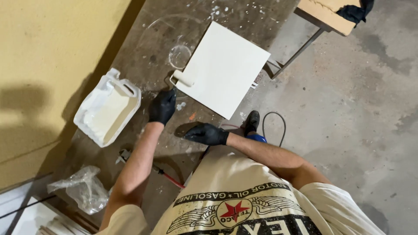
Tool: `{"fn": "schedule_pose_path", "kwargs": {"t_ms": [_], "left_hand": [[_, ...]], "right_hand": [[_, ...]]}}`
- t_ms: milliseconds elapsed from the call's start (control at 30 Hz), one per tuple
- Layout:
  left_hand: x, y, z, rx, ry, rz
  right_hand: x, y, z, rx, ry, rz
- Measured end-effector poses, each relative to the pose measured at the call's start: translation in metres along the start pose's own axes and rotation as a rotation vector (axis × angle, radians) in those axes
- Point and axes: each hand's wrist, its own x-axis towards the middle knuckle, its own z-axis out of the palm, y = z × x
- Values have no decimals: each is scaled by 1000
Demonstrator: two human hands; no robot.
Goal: Painting a wooden board with a roller and using an air blow gun in a workshop
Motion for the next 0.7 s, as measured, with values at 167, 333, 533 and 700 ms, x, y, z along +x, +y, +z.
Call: {"fn": "schedule_pose_path", "kwargs": {"t_ms": [167,333,533,700], "left_hand": [[-44,-13,-27,-36,4,-2],[-51,17,-35,-55,15,-7],[-21,35,-15,-36,0,50],[42,31,65,127,152,174]], "right_hand": [[-5,-2,-1,36,19,93],[-17,-20,-12,32,29,209],[-51,-14,-38,-69,76,292],[-64,-33,-50,-15,130,334]]}}
